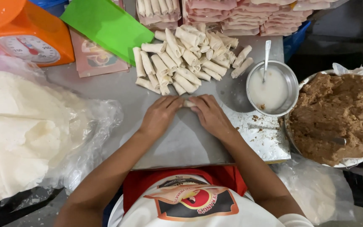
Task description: A person efficiently wraps spring rolls by placing filling on a wrapper, applying sealant, and rolling it into a cylinder.
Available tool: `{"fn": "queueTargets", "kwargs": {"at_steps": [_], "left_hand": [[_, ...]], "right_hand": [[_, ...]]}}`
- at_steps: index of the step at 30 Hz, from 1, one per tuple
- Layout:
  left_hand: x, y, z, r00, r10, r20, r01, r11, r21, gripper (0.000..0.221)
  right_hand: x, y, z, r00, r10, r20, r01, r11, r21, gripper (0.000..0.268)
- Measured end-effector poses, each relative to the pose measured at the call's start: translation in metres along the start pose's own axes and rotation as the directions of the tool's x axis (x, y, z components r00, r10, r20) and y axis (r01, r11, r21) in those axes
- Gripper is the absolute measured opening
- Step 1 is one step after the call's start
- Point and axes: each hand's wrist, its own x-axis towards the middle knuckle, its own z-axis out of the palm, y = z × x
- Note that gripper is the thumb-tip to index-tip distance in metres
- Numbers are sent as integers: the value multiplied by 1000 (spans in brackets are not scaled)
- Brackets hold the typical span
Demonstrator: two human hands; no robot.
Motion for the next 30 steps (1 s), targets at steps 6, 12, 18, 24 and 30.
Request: {"fn": "queueTargets", "kwargs": {"at_steps": [6, 12, 18, 24, 30], "left_hand": [[-10, 9, -11, 999, 10, 35, -12, 997, 76, 20], [-12, 39, -123, 986, -131, -100, 128, 991, -33, 43], [-100, 1, -291, 871, -372, -322, 487, 565, 666, 61], [-136, -22, -271, 758, -605, -242, 652, 703, 285, 12], [-13, 80, -157, 973, -229, 12, 226, 947, -228, 15]], "right_hand": [[4, -18, -15, 993, -119, 21, 121, 975, -184, 20], [60, -72, -67, 989, -146, 24, 147, 989, -15, 16], [127, -47, -16, 894, -427, -140, 286, 781, -556, 47], [98, -97, -22, 932, 201, 300, -30, 871, -490, 73], [18, -133, -9, 894, -265, 362, 61, 871, 488, 92]]}}
